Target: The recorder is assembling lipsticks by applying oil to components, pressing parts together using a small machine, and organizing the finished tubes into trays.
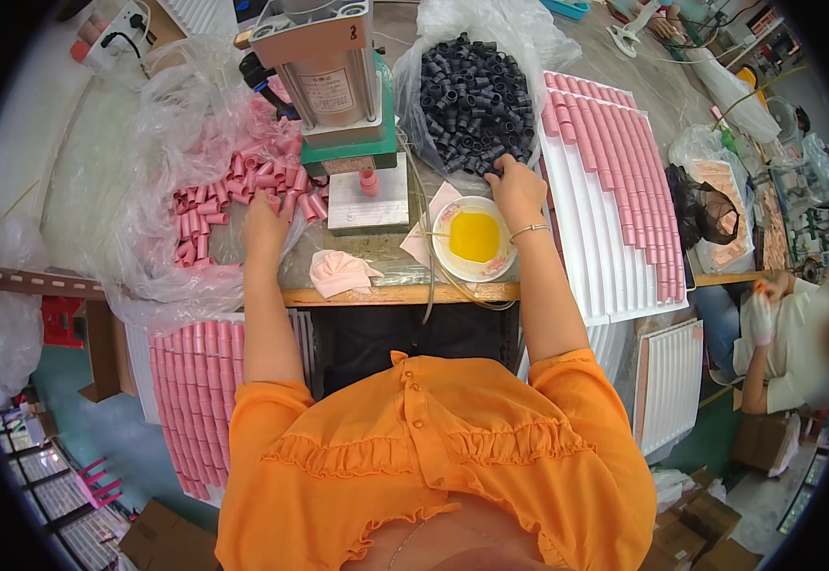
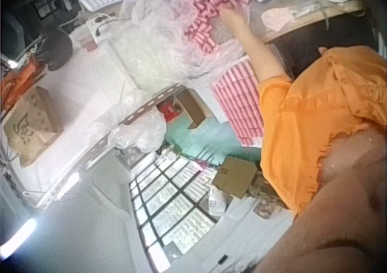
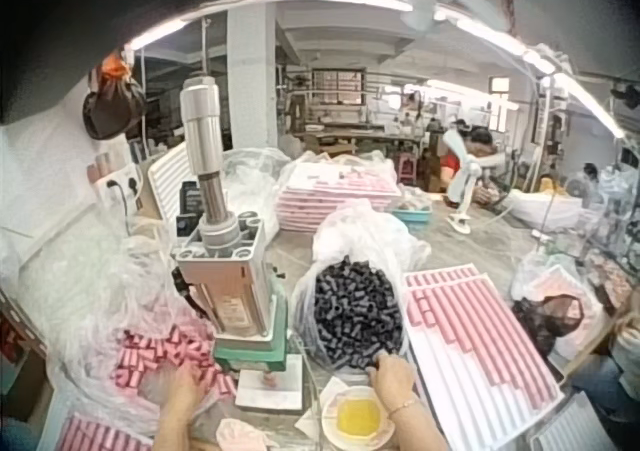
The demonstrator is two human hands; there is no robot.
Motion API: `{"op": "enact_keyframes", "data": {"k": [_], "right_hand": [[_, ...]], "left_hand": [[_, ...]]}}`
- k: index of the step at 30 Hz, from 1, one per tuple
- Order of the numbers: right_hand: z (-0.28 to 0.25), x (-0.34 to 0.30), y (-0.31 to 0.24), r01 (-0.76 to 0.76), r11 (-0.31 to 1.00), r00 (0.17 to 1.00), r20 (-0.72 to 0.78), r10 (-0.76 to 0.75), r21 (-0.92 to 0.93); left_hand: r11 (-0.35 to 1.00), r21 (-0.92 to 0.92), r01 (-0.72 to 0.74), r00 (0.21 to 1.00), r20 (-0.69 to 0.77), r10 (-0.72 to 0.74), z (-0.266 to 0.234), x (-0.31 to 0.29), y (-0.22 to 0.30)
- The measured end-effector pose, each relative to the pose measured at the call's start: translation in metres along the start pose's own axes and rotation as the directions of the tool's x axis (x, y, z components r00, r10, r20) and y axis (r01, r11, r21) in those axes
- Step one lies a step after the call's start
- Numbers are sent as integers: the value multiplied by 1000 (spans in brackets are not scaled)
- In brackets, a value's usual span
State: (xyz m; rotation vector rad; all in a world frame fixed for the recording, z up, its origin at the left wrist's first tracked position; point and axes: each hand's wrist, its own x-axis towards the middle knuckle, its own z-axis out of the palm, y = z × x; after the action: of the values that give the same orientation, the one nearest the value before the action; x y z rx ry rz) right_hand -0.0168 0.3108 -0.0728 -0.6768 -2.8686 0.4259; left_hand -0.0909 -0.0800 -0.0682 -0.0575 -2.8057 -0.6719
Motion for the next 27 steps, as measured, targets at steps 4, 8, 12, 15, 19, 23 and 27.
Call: {"op": "enact_keyframes", "data": {"k": [4, 8, 12, 15, 19, 23, 27], "right_hand": [[2, 0, -1, 49, 998, 998, -35, -50, -49], [5, -3, 0, -41, 999, 999, -21, 41, 15], [3, -1, 8, -3, 1000, 1000, -22, 3, 2], [-1, -4, 25, -52, 958, 998, -4, 56, 283], [-28, -45, 6, 202, 862, 968, -231, -102, 465], [-38, -83, 3, 485, 829, 847, -385, -366, 278], [-27, -90, 6, 558, 830, 793, -306, -527, 17]], "left_hand": [[1000, 11, -8, 996, 94, 7, 9, 1, -13], [999, 45, 7, 995, 97, -12, 5, -12, -12], [958, -283, -30, 999, -34, 22, -6, -35, -7], [724, -685, -73, 996, -8, 93, -18, -57, 28], [492, -871, -13, 981, 83, 174, -32, -87, 67], [625, -781, 9, 908, 268, 322, -24, -103, 97], [593, -794, -131, 868, 198, 455, -10, -107, 131]]}}
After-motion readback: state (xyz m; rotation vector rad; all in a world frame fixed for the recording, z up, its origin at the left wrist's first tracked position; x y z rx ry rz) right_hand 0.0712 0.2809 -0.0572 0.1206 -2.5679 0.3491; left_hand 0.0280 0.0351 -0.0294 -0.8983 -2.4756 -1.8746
